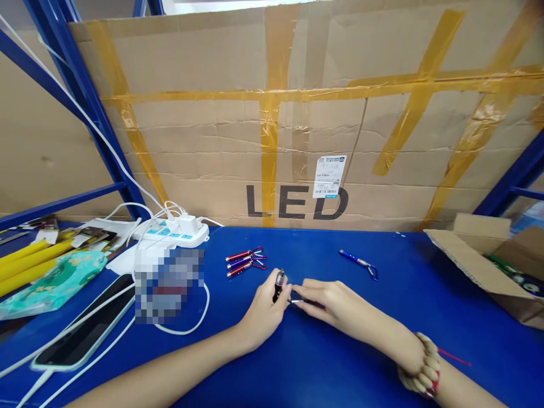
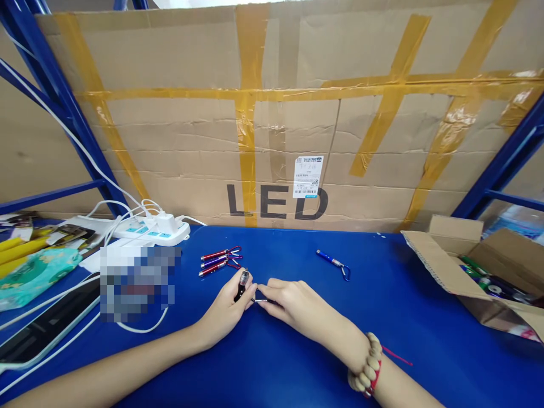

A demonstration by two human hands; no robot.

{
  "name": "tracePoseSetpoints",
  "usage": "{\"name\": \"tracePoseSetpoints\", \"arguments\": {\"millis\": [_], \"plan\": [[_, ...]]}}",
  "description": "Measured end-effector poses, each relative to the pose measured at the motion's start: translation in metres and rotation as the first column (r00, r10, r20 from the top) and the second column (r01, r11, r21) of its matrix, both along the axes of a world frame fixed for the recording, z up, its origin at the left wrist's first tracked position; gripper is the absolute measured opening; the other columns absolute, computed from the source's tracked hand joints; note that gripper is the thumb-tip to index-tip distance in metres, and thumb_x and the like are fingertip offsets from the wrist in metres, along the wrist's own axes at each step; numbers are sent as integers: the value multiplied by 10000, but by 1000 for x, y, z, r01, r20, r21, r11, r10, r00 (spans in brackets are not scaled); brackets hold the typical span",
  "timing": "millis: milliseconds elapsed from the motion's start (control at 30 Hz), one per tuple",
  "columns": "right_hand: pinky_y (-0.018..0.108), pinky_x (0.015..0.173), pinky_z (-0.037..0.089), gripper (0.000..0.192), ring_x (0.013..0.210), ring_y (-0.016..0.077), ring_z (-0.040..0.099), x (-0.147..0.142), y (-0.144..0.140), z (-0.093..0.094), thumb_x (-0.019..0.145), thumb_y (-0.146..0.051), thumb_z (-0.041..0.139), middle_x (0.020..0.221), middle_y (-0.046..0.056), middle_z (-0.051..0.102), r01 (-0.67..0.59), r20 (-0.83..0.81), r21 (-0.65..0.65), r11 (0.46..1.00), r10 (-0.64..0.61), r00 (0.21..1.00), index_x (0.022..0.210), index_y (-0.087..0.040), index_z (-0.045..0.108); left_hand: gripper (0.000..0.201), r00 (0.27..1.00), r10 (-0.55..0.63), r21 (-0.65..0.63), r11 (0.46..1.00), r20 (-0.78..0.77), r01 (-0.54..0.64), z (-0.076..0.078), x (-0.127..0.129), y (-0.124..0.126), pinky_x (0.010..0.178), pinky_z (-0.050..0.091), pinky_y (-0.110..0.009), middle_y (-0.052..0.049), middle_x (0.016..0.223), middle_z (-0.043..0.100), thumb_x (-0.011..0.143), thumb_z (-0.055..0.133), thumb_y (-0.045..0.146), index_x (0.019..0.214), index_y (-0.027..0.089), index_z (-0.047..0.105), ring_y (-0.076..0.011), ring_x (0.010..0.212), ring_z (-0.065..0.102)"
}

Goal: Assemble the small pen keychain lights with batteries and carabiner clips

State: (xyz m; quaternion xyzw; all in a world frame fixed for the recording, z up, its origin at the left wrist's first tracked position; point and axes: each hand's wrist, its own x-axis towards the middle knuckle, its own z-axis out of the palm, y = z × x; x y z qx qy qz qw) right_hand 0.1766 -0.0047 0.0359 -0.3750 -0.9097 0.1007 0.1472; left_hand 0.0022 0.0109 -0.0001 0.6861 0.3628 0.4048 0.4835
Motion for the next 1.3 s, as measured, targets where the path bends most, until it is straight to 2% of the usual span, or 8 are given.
{"name": "tracePoseSetpoints", "arguments": {"millis": [200,433,600,767,1067,1200,1300], "plan": [[230,613,442,244,693,142,587,-2,-4,-1,952,-287,342,838,38,595,-6,44,58,998,3,999,1003,-189,559,207,1000,-6,32,999,-21,7,-2,0,1,529,313,-205,58,664,332,884,410,291,724,202,313,-88,573,309],[228,623,441,211,705,145,588,-4,-4,-1,944,-265,364,842,37,596,-5,43,15,1000,5,999,998,-182,551,213,1000,-7,37,999,0,7,-5,0,3,526,295,-210,58,661,330,886,409,298,724,202,308,-88,568,303],[231,604,431,223,662,143,569,-6,-3,-2,943,-266,361,805,37,581,-6,6,4,1000,6,1000,994,-175,558,235,1000,7,81,997,-28,-4,2,-1,1,532,280,-223,60,643,319,881,407,304,702,203,293,-93,560,286],[238,588,418,238,641,145,538,-7,-3,-6,946,-264,343,785,46,566,-2,-24,46,999,3,1000,939,-166,560,246,994,28,165,986,-104,-11,9,-3,-1,531,258,-235,60,614,305,884,382,279,670,199,291,-98,556,277],[238,565,402,272,586,138,479,-9,-1,-11,941,-239,339,683,25,512,33,-85,98,995,-25,996,823,-155,569,258,994,0,126,992,-113,15,6,-2,-2,540,274,-228,60,624,325,896,368,322,682,205,285,-102,569,304],[254,575,431,310,615,148,520,-3,3,-6,949,-284,311,717,46,549,115,-167,178,977,-85,982,929,-139,584,266,992,16,117,993,-124,-1,8,-2,-4,556,278,-229,64,637,331,878,420,367,705,205,298,-101,578,308],[261,613,458,324,651,149,547,1,4,-2,953,-297,302,756,61,571,211,-292,248,946,-134,947,1019,-145,581,269,991,-69,81,994,-112,78,9,-3,-7,533,265,-232,66,612,317,911,325,409,736,206,310,-100,550,298]]}}
